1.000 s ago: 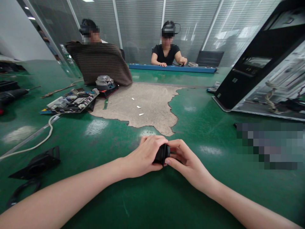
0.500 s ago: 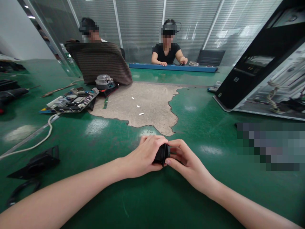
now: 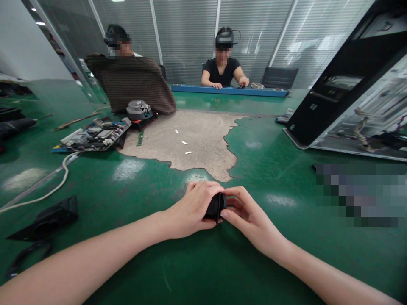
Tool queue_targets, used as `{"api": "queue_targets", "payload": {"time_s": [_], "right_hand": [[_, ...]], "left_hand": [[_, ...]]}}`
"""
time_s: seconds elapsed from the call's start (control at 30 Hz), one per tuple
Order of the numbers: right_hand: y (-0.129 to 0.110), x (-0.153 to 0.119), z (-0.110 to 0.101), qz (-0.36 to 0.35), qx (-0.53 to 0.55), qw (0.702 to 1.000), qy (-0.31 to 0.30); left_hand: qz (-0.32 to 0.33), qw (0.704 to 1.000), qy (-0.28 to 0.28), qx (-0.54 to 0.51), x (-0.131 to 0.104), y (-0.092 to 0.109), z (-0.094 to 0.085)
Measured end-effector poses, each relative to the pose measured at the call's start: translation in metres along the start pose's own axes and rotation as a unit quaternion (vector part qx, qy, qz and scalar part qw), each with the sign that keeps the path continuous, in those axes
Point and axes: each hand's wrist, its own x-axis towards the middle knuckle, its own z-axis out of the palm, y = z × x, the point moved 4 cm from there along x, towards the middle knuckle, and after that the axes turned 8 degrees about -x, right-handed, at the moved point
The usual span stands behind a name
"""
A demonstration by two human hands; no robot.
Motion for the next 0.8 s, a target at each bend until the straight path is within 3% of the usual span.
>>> {"api": "queue_targets", "payload": {"time_s": [0.2, 0.43, 0.63, 0.8], "right_hand": [[-0.0024, -0.0046, -0.0029, -0.052, -0.042, 0.998, 0.016], [-0.0017, 0.0003, -0.0007, 0.004, -0.002, 1.000, 0.003], [-0.0037, -0.0071, -0.0020, -0.067, -0.042, 0.997, 0.001], [-0.0012, -0.0030, -0.0042, -0.049, -0.055, 0.997, 0.017]], "left_hand": [[0.005, 1.000, -0.010, 0.000, 0.0006, 0.0013, -0.0010], [0.001, 1.000, -0.004, 0.001, 0.0021, 0.0026, -0.0007], [-0.001, 1.000, -0.015, 0.002, 0.0012, 0.0017, -0.0004], [0.002, 1.000, -0.006, 0.008, 0.0013, 0.0020, 0.0003]]}}
